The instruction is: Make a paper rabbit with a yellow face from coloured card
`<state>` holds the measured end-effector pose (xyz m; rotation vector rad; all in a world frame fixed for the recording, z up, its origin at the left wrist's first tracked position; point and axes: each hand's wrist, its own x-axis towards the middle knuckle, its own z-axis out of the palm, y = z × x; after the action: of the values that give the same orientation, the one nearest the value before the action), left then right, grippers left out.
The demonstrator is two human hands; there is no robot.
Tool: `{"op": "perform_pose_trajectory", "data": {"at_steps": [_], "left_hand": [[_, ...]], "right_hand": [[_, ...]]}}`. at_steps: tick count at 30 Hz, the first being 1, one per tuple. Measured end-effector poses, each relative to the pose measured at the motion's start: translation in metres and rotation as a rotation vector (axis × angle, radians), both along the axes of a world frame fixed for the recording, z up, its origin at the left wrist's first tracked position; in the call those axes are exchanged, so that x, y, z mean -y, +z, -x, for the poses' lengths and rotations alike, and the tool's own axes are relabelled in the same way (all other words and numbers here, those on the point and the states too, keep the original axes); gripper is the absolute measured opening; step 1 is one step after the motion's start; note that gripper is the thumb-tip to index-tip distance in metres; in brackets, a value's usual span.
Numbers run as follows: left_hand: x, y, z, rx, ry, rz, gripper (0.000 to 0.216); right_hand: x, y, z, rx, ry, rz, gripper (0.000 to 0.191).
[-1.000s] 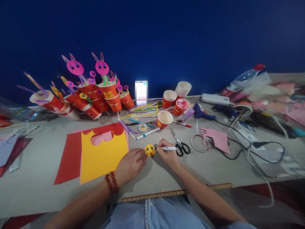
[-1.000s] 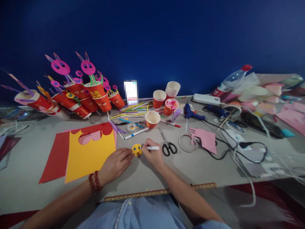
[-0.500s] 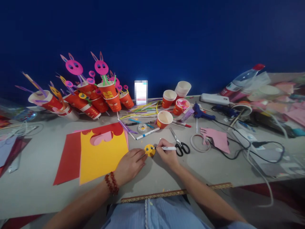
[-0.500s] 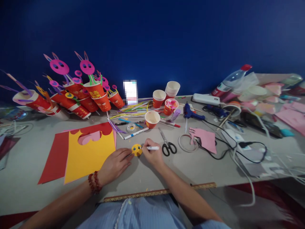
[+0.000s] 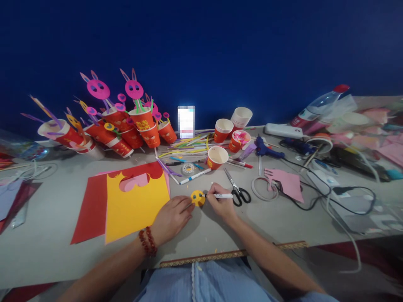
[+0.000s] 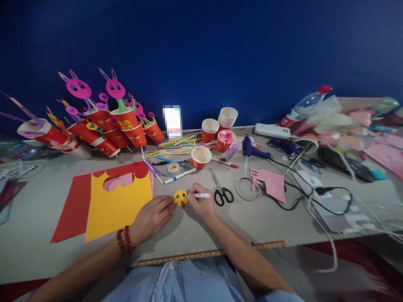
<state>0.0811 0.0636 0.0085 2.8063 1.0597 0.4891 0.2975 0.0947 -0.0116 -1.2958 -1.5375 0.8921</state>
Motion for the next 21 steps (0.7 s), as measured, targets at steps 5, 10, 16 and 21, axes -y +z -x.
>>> {"op": "perform_pose_trajectory", "data": {"at_steps": [5, 10, 16, 21], "left_hand": [[0.0002, -0.0007, -0.0002, 0.008, 0.004, -0.004, 0.026], [0.0, -0.0019, 0.0002, -0.008, -0.003, 0.0, 0.027], [-0.0001, -0.0015, 0.0001, -0.002, -0.002, -0.004, 0.028], [-0.0003, 0.0003, -0.0001, -0.002, -0.004, -0.006, 0.026]], "right_hand": [[0.0002, 0.0011, 0.0009, -0.014, -0.01, -0.001, 0.021], [0.0004, 0.0028, 0.0008, -0.019, -0.006, -0.003, 0.021], [0.0002, 0.0016, -0.0003, -0.015, 0.006, -0.004, 0.021], [0.0003, 0.0026, 0.0006, -0.018, 0.014, 0.001, 0.021]]}}
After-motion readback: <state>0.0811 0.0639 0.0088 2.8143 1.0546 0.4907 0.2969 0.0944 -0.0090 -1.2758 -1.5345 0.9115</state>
